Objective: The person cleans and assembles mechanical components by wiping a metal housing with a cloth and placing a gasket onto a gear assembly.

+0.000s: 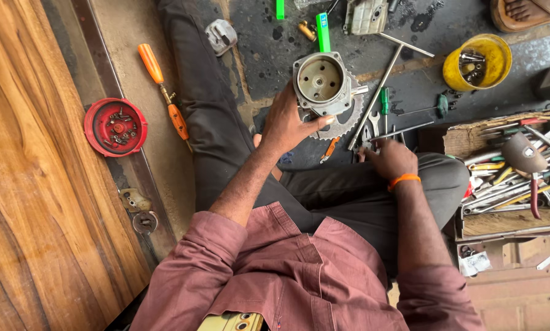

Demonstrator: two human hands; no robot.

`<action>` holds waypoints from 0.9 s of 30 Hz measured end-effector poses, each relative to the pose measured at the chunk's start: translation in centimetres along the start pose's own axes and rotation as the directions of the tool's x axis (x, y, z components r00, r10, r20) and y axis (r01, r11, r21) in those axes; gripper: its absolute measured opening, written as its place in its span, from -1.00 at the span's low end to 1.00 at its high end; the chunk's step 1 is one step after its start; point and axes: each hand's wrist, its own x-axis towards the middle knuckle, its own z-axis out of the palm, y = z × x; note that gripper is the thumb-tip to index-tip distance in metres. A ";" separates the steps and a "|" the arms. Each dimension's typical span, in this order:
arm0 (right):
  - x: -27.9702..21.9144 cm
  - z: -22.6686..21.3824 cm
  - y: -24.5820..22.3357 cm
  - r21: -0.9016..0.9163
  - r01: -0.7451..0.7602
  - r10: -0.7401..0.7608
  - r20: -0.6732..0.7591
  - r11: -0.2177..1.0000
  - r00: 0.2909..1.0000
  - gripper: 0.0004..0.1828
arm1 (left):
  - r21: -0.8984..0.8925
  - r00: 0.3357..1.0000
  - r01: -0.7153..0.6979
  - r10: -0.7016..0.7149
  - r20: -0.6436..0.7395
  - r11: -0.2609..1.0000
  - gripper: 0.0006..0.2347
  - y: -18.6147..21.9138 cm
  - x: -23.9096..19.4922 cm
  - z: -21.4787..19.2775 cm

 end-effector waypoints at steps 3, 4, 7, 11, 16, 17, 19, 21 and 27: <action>2.5 -1.1 -1.3 0.443 0.163 -0.066 -0.226 0.881 0.972 -0.55 | 0.029 0.995 -0.090 0.088 0.046 0.996 -0.20 -0.6 0.7 0.0; 2.7 -2.1 -2.3 0.705 0.189 0.077 -0.327 0.683 0.942 -0.60 | -0.020 0.995 -0.056 0.057 0.086 0.998 -0.20 -0.6 0.8 0.0; 1.1 -6.7 -5.8 0.777 0.424 0.141 -0.538 0.466 0.831 -0.64 | -0.084 0.989 0.009 0.003 0.145 0.996 -0.17 -0.7 0.7 -1.2; -1.9 -12.4 -9.8 0.323 0.600 -0.337 -0.593 0.732 0.731 0.18 | -0.270 0.969 0.146 -0.082 0.234 0.952 -0.22 -0.6 0.4 -3.0; -2.2 -15.5 -13.3 0.311 0.656 -0.486 -0.475 0.687 0.734 0.50 | -0.186 0.980 0.112 -0.077 0.183 0.976 -0.22 0.9 -1.0 -2.7; -1.8 -16.1 -13.7 0.291 0.677 -0.527 -0.451 0.677 0.721 0.51 | -0.178 0.991 0.076 -0.055 0.120 0.981 -0.25 1.3 -1.4 -2.1; -1.1 -17.6 -14.1 0.235 0.706 -0.584 -0.423 0.668 0.693 0.49 | -0.023 0.997 0.036 -0.035 0.065 0.999 -0.20 1.8 -1.7 -0.8; -0.2 -19.0 -14.8 0.176 0.734 -0.636 -0.394 0.656 0.663 0.49 | 0.134 1.000 -0.001 -0.002 0.018 0.991 -0.14 1.8 -2.0 0.3; 1.4 -20.3 -16.1 -0.143 0.777 -0.789 -0.171 0.613 0.590 0.26 | 0.172 0.986 0.142 -0.125 -0.106 0.975 -0.20 1.8 -2.5 3.5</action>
